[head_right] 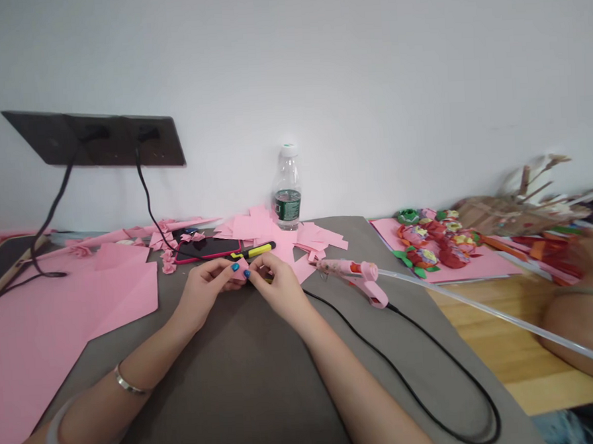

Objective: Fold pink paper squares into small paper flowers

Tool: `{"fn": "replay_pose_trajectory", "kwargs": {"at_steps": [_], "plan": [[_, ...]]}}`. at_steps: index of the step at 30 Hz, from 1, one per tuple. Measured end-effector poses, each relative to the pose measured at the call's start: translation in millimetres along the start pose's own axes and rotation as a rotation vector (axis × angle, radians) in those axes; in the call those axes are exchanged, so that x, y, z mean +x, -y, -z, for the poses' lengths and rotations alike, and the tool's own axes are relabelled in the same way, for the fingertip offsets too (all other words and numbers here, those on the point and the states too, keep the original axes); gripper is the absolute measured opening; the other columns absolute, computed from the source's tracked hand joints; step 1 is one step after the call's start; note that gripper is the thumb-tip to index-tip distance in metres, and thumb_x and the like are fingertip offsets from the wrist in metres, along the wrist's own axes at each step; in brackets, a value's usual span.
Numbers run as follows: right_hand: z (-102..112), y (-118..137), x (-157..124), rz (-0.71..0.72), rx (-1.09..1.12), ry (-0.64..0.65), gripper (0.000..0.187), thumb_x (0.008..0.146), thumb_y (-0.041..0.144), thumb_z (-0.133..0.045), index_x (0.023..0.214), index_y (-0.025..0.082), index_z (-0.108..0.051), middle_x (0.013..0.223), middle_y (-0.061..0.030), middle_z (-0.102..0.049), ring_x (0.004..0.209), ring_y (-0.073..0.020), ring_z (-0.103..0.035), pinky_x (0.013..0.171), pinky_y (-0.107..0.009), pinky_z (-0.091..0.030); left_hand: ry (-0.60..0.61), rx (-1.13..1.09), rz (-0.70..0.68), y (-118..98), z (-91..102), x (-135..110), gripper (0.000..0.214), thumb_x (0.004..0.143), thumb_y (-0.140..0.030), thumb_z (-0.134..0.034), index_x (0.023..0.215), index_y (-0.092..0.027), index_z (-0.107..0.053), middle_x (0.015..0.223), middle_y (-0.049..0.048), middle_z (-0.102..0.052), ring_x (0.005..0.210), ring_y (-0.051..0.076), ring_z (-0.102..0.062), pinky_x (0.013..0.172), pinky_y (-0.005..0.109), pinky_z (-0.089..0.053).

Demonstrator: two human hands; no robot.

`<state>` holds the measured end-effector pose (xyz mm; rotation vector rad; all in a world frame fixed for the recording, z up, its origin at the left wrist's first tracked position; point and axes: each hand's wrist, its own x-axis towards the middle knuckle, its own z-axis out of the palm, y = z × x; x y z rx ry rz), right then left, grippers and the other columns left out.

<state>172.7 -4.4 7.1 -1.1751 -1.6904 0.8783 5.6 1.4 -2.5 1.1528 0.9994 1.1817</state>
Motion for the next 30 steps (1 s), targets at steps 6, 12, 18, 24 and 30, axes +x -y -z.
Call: {"fn": "replay_pose_trajectory", "kwargs": {"at_steps": [6, 12, 18, 24, 30], "plan": [[0.6, -0.8, -0.1, 0.003, 0.01, 0.012, 0.015, 0.083, 0.032, -0.057, 0.075, 0.019, -0.057, 0.072, -0.0002, -0.056, 0.064, -0.0141, -0.049, 0.06, -0.027, -0.039, 0.0, -0.036, 0.02, -1.3, -1.3, -1.0, 0.034, 0.067, -0.049, -0.079, 0.076, -0.016, -0.072, 0.073, 0.0031, -0.074, 0.067, 0.016, -0.07, 0.066, 0.026, -0.059], [-1.7, -2.6, -0.1, -0.012, 0.038, -0.002, 0.014, 0.081, 0.032, -0.061, 0.075, 0.019, -0.057, 0.072, -0.0001, -0.058, 0.064, -0.0136, -0.05, 0.06, -0.026, -0.04, 0.001, -0.025, 0.036, -1.8, -1.3, -0.4, 0.033, 0.064, -0.043, -0.083, 0.079, -0.015, -0.074, 0.067, 0.0026, -0.072, 0.065, 0.015, -0.068, 0.066, 0.026, -0.058], [0.0, -2.5, 1.0, -0.046, 0.072, 0.042, 0.021, 0.081, 0.038, -0.064, 0.075, 0.018, -0.058, 0.069, 0.0005, -0.057, 0.061, -0.0126, -0.047, 0.057, -0.026, -0.038, 0.004, -0.054, 0.054, -3.6, -2.6, 0.2, 0.034, 0.063, -0.043, -0.084, 0.079, -0.015, -0.074, 0.066, 0.002, -0.07, 0.063, 0.014, -0.066, 0.063, 0.024, -0.056], [2.8, -2.5, 2.5, -0.064, 0.137, 0.086, 0.026, 0.084, 0.043, -0.06, 0.078, 0.017, -0.059, 0.069, 0.0005, -0.055, 0.061, -0.0127, -0.046, 0.059, -0.026, -0.036, 0.067, -0.058, 0.05, -7.2, -3.7, -2.0, 0.032, 0.065, -0.045, -0.082, 0.074, -0.016, -0.072, 0.067, 0.0012, -0.068, 0.064, 0.012, -0.062, 0.061, 0.022, -0.054], [3.5, -1.5, 1.6, -0.044, 0.116, 0.09, 0.028, 0.086, 0.044, -0.059, 0.076, 0.018, -0.058, 0.067, 0.001, -0.054, 0.061, -0.0129, -0.046, 0.058, -0.026, -0.036, 0.07, -0.031, 0.038, -7.0, -4.3, -2.6, 0.033, 0.066, -0.046, -0.08, 0.072, -0.015, -0.071, 0.066, 0.0017, -0.067, 0.062, 0.012, -0.06, 0.06, 0.023, -0.052]]}}
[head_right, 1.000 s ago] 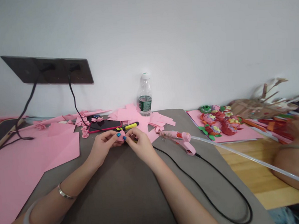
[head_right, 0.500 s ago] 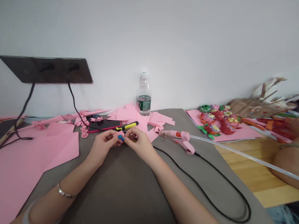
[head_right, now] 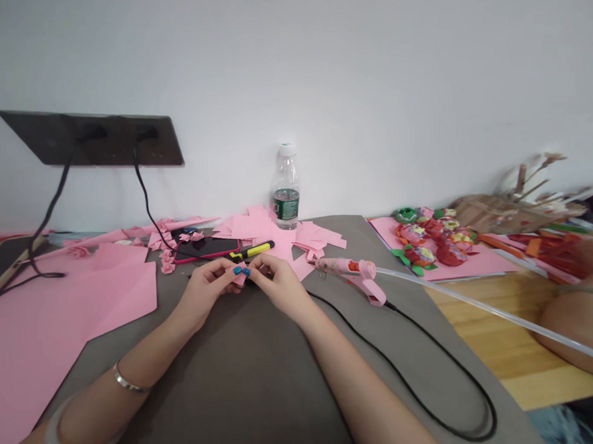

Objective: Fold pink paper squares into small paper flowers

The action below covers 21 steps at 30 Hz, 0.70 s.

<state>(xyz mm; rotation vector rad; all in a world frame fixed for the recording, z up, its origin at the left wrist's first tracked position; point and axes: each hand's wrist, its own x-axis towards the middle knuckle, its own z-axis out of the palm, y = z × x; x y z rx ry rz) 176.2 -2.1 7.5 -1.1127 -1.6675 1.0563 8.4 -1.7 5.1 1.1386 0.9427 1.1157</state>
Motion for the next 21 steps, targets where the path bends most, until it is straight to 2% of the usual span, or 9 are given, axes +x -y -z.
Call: {"fn": "replay_pose_trajectory", "kwargs": {"at_steps": [5, 9, 14, 21], "plan": [[-1.7, 4.7, -2.5, 0.044, -0.073, -0.034, 0.023, 0.088, 0.038, -0.056, 0.075, 0.018, -0.059, 0.068, 0.0006, -0.054, 0.061, -0.0129, -0.045, 0.058, -0.026, -0.035, 0.013, 0.01, -0.003, 0.3, -0.2, 0.9, 0.028, 0.067, -0.042, -0.079, 0.073, -0.015, -0.073, 0.066, 0.0013, -0.066, 0.062, 0.012, -0.058, 0.06, 0.023, -0.05], [-1.9, 2.4, -2.0, 0.005, -0.1, -0.062, 0.022, 0.085, 0.035, -0.058, 0.071, 0.018, -0.057, 0.066, 0.0011, -0.053, 0.06, -0.0128, -0.045, 0.056, -0.026, -0.036, 0.017, 0.0, 0.001, 0.2, 0.3, 1.2, 0.029, 0.068, -0.043, -0.078, 0.076, -0.015, -0.072, 0.067, 0.0008, -0.065, 0.062, 0.012, -0.058, 0.061, 0.023, -0.05], [0.0, -0.8, 0.0, 0.013, -0.06, -0.062, 0.015, 0.084, 0.033, -0.059, 0.084, 0.018, -0.061, 0.079, -0.002, -0.062, 0.065, -0.0134, -0.05, 0.061, -0.027, -0.039, 0.031, 0.008, -0.02, 2.6, 1.0, 1.4, 0.028, 0.072, -0.042, -0.076, 0.077, -0.015, -0.07, 0.068, -0.0003, -0.064, 0.062, 0.011, -0.057, 0.061, 0.022, -0.049], [0.0, 2.3, -0.5, 0.025, -0.015, -0.012, 0.02, 0.087, 0.035, -0.055, 0.08, 0.017, -0.058, 0.071, 0.0005, -0.053, 0.063, -0.0134, -0.045, 0.061, -0.027, -0.034, 0.028, 0.015, -0.027, 4.9, 0.8, 2.1, 0.028, 0.073, -0.042, -0.075, 0.079, -0.015, -0.069, 0.07, 0.0003, -0.065, 0.067, 0.012, -0.059, 0.063, 0.022, -0.05]]}}
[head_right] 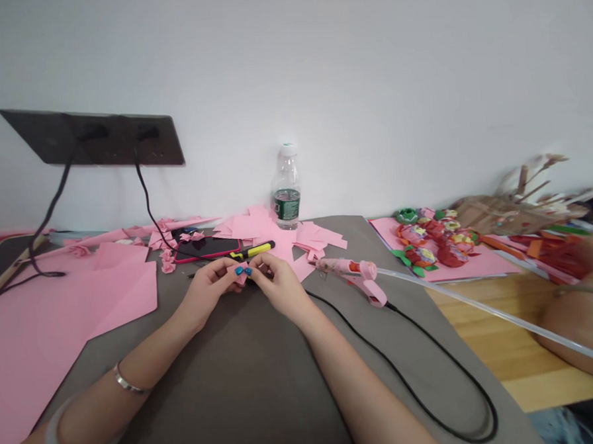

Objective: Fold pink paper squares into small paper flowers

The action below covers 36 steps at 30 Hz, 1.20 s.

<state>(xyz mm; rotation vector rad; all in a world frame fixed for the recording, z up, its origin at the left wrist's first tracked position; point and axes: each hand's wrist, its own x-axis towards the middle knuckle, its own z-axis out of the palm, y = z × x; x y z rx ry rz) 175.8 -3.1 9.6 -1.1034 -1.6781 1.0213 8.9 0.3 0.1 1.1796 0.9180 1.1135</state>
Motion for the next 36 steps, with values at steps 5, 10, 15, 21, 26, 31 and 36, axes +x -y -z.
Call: {"fn": "replay_pose_trajectory", "kwargs": {"at_steps": [5, 10, 15, 21, 26, 31, 36], "plan": [[1.2, -4.3, 1.1, -0.013, 0.085, -0.006, 0.024, 0.086, 0.041, -0.057, 0.08, 0.018, -0.057, 0.069, 0.0016, -0.051, 0.062, -0.013, -0.045, 0.059, -0.027, -0.034, -0.015, -0.038, 0.011, -1.3, -0.3, -0.1, 0.031, 0.067, -0.039, -0.081, 0.085, -0.017, -0.069, 0.082, 0.0011, -0.069, 0.075, 0.013, -0.061, 0.063, 0.021, -0.052], [0.8, -1.8, 0.9, 0.075, -0.034, -0.093, 0.009, 0.085, 0.027, -0.057, 0.083, 0.018, -0.06, 0.076, -0.0015, -0.06, 0.064, -0.0138, -0.05, 0.061, -0.027, -0.04, -0.075, -0.101, 0.065, -2.4, -0.9, -0.2, 0.027, 0.066, -0.037, -0.083, 0.077, -0.015, -0.07, 0.083, 0.0013, -0.071, 0.075, 0.011, -0.062, 0.071, 0.02, -0.055], [-0.5, 4.3, -0.5, 0.38, -0.276, -0.185, 0.015, 0.083, 0.01, -0.056, 0.09, 0.021, -0.063, 0.085, -0.0038, -0.064, 0.077, -0.0174, -0.057, 0.067, -0.03, -0.045, -0.101, -0.18, 0.112, 0.6, 1.7, 1.3, 0.034, 0.064, -0.041, -0.084, 0.08, -0.014, -0.073, 0.081, 0.0044, -0.074, 0.073, 0.014, -0.068, 0.063, 0.021, -0.057], [-5.1, -1.4, -1.4, 0.303, -0.337, -0.219, 0.014, 0.08, 0.011, -0.06, 0.089, 0.021, -0.059, 0.08, -0.0021, -0.063, 0.069, -0.0159, -0.055, 0.064, -0.029, -0.046, -0.098, -0.144, 0.072, 4.4, 1.4, 1.2, 0.036, 0.065, -0.042, -0.083, 0.089, -0.015, -0.077, 0.086, 0.0052, -0.076, 0.072, 0.014, -0.069, 0.065, 0.022, -0.059], [-6.2, -2.0, -2.7, 0.251, -0.341, -0.218, 0.009, 0.082, 0.014, -0.06, 0.086, 0.021, -0.057, 0.087, -0.0045, -0.067, 0.07, -0.0162, -0.056, 0.065, -0.03, -0.046, -0.06, -0.061, -0.009, 3.1, -0.1, -0.6, 0.035, 0.069, -0.042, -0.08, 0.091, -0.015, -0.077, 0.089, 0.0066, -0.077, 0.078, 0.017, -0.07, 0.066, 0.025, -0.061], [-6.3, 1.4, -2.1, 0.23, -0.244, -0.22, 0.005, 0.083, 0.016, -0.059, 0.085, 0.02, -0.059, 0.087, -0.0043, -0.068, 0.067, -0.0149, -0.057, 0.063, -0.028, -0.047, -0.065, -0.033, -0.031, 3.7, 1.6, -1.2, 0.034, 0.071, -0.042, -0.078, 0.093, -0.016, -0.077, 0.088, 0.0064, -0.077, 0.081, 0.019, -0.072, 0.067, 0.026, -0.062], [-6.6, 2.0, -1.4, 0.206, -0.182, -0.22, 0.003, 0.082, 0.017, -0.059, 0.084, 0.02, -0.061, 0.086, -0.0039, -0.068, 0.067, -0.0147, -0.058, 0.064, -0.028, -0.048, -0.063, -0.012, -0.04, 5.3, 2.3, -0.7, 0.031, 0.073, -0.04, -0.076, 0.093, -0.017, -0.077, 0.091, 0.006, -0.078, 0.081, 0.019, -0.072, 0.067, 0.025, -0.062]]}}
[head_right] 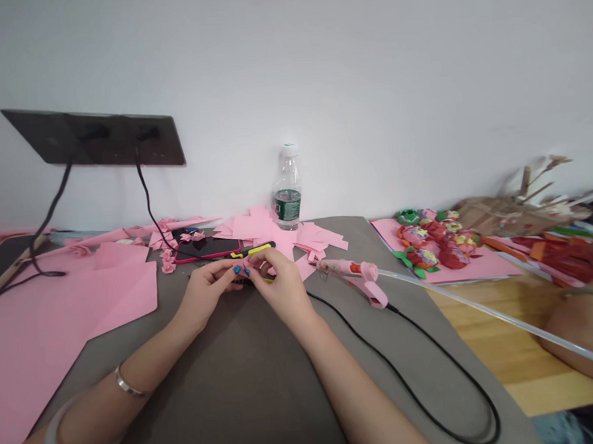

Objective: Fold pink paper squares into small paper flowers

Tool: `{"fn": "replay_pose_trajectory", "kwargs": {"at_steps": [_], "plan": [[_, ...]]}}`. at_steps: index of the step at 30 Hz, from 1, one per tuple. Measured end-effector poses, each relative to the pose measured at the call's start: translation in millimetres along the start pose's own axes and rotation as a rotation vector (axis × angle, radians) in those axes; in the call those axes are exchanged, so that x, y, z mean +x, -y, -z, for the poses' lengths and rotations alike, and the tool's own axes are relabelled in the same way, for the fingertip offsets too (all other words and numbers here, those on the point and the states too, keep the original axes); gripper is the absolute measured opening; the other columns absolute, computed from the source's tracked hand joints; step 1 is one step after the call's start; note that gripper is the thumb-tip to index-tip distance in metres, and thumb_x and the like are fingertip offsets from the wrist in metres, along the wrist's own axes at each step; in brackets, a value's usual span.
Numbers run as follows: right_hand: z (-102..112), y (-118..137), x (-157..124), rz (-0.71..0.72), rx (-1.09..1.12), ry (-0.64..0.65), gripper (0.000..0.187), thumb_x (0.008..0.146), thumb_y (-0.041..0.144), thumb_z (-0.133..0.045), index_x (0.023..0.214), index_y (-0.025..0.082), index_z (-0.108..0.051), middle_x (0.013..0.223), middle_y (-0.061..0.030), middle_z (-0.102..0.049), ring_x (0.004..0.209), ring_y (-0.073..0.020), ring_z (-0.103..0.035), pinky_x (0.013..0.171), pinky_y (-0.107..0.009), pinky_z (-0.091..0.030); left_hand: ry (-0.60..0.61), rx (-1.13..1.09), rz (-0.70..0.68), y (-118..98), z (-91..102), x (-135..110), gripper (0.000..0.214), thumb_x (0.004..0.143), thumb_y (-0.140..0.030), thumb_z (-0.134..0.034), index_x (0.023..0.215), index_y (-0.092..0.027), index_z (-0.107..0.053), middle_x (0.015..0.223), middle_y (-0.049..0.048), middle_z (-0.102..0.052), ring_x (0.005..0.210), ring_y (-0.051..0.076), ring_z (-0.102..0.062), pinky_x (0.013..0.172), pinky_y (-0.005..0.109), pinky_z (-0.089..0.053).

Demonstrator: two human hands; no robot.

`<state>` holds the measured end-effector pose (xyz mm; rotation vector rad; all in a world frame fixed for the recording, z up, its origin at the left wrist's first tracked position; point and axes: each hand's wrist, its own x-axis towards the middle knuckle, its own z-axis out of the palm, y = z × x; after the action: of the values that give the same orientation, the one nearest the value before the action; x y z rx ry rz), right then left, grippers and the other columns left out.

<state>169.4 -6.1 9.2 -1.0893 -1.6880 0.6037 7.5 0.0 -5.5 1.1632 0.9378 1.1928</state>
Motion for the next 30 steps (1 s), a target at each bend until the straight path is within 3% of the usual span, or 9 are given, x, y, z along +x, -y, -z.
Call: {"fn": "replay_pose_trajectory", "kwargs": {"at_steps": [19, 30], "plan": [[1.1, -3.2, -0.6, -0.016, -0.016, 0.024, 0.005, 0.08, 0.018, -0.062, 0.084, 0.02, -0.06, 0.087, -0.0043, -0.069, 0.07, -0.0161, -0.059, 0.066, -0.03, -0.049, 0.016, 0.068, -0.022, 0.0, 0.2, 0.1, 0.03, 0.077, -0.039, -0.072, 0.095, -0.016, -0.078, 0.097, 0.0075, -0.078, 0.084, 0.02, -0.072, 0.071, 0.028, -0.062], [3.8, 0.2, 0.2, -0.014, -0.047, 0.046, 0.01, 0.081, 0.016, -0.053, 0.084, 0.018, -0.063, 0.084, -0.0054, -0.07, 0.069, -0.0163, -0.062, 0.066, -0.029, -0.05, 0.009, 0.089, -0.025, 1.8, 0.5, 0.3, 0.03, 0.078, -0.04, -0.071, 0.096, -0.017, -0.077, 0.096, 0.0063, -0.077, 0.085, 0.02, -0.071, 0.071, 0.028, -0.062]]}}
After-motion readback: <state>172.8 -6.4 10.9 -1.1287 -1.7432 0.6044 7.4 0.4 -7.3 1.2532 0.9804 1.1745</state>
